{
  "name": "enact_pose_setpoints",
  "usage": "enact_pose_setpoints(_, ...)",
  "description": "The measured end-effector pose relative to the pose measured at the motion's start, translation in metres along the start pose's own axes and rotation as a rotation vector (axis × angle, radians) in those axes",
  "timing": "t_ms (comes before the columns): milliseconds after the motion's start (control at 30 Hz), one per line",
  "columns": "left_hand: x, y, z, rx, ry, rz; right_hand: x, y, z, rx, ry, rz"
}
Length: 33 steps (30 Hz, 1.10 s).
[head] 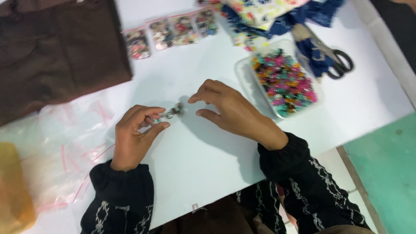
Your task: The person sorts various buttons and colorful beads by hand, placing selected items into small plastic bags.
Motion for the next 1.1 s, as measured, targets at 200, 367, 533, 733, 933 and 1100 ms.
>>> enact_pose_setpoints(200, -0.098, 0.035, -0.048, 0.017, 0.235, 0.097, -0.026, -0.097, 0.05, -0.144, 0.14, 0.272)
enact_pose_setpoints(367, -0.163, 0.085, -0.094, 0.047, 0.462, 0.162, -0.028, -0.141, 0.083, -0.217, 0.277, 0.477)
enact_pose_setpoints(533, -0.173, 0.147, -0.138, 0.07, 0.522, 0.022, -0.045, -0.122, 0.092, -0.025, 0.317, 0.428)
enact_pose_setpoints(733, -0.174, 0.226, -0.145, 0.143, 0.645, -0.114, -0.048, -0.107, 0.092, 0.062, 0.266, 0.632)
enact_pose_setpoints(933, -0.15, 0.27, -0.161, 0.061, 0.687, -0.431, -0.06, -0.114, 0.11, 0.002, 0.25, 0.559)
enact_pose_setpoints(1100, -0.141, 0.258, -0.161, 0.148, 0.603, -0.333, -0.052, -0.138, 0.127, -0.238, 0.281, 0.329)
Point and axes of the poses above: each hand's wrist, its own z-axis away from the middle knuckle, its own y-axis out of the palm, x = y × z, the point moved 7 cm from there along -z, towards the middle knuckle, and after that the axes turned 10 degrees about -z, right-handed, at the moved point
